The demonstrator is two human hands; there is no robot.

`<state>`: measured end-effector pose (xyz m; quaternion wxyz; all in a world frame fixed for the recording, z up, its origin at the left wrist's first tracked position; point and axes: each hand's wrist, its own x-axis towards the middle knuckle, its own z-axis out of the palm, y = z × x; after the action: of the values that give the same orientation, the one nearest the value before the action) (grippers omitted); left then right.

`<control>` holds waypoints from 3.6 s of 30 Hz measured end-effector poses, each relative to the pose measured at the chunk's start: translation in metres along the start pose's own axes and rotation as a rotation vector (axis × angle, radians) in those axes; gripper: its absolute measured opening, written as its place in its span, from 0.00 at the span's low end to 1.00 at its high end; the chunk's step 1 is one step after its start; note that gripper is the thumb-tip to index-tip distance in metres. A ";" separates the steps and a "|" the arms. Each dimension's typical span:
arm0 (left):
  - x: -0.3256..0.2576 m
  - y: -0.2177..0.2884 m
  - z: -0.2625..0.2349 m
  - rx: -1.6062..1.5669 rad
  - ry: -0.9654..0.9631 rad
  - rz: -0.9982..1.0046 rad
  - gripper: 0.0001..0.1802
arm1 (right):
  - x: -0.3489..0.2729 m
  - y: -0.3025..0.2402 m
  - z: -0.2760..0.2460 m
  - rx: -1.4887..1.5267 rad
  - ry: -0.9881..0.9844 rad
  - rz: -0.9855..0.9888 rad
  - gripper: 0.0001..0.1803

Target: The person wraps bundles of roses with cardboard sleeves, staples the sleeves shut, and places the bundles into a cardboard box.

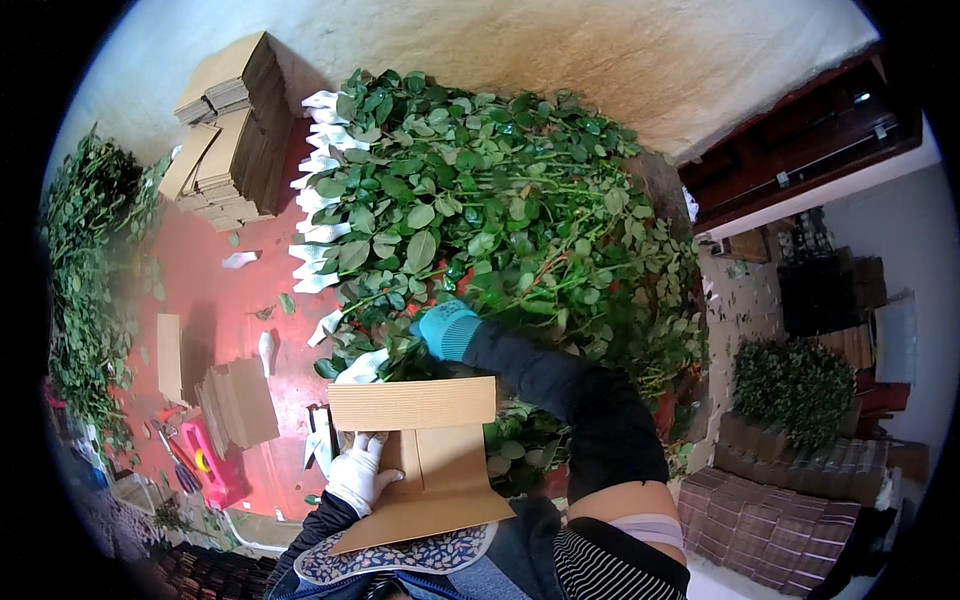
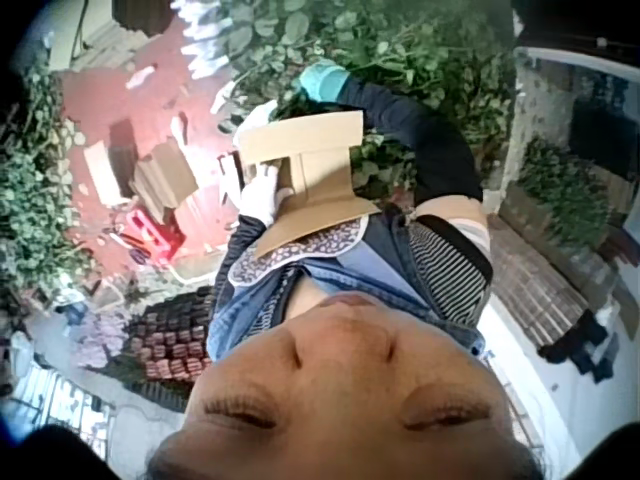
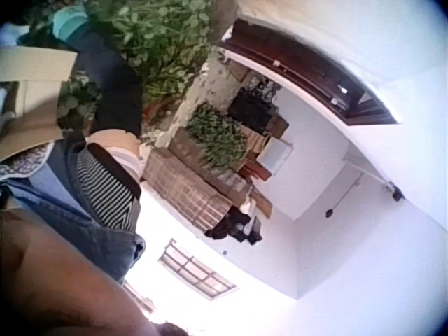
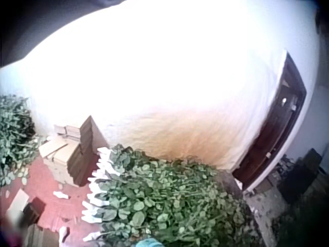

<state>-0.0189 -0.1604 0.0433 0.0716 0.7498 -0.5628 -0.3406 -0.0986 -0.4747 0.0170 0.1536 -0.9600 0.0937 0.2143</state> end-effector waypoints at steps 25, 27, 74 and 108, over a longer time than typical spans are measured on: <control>0.001 -0.007 0.004 -0.007 -0.066 -0.038 0.49 | 0.073 0.155 -0.100 0.012 0.150 0.426 0.27; 0.001 0.000 -0.001 0.034 -0.035 -0.005 0.46 | 0.071 0.163 -0.091 0.057 0.259 0.404 0.27; -0.007 -0.005 0.000 -0.072 -0.040 -0.008 0.41 | -0.023 -0.007 -0.028 -0.284 -0.074 -0.001 0.20; -0.007 -0.002 -0.003 -0.107 0.008 0.037 0.44 | -0.110 0.014 -0.136 -0.177 0.394 0.158 0.26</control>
<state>-0.0164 -0.1545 0.0475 0.1201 0.7358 -0.5571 -0.3657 -0.1475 -0.5209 0.1791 0.0304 -0.9827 0.1777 0.0414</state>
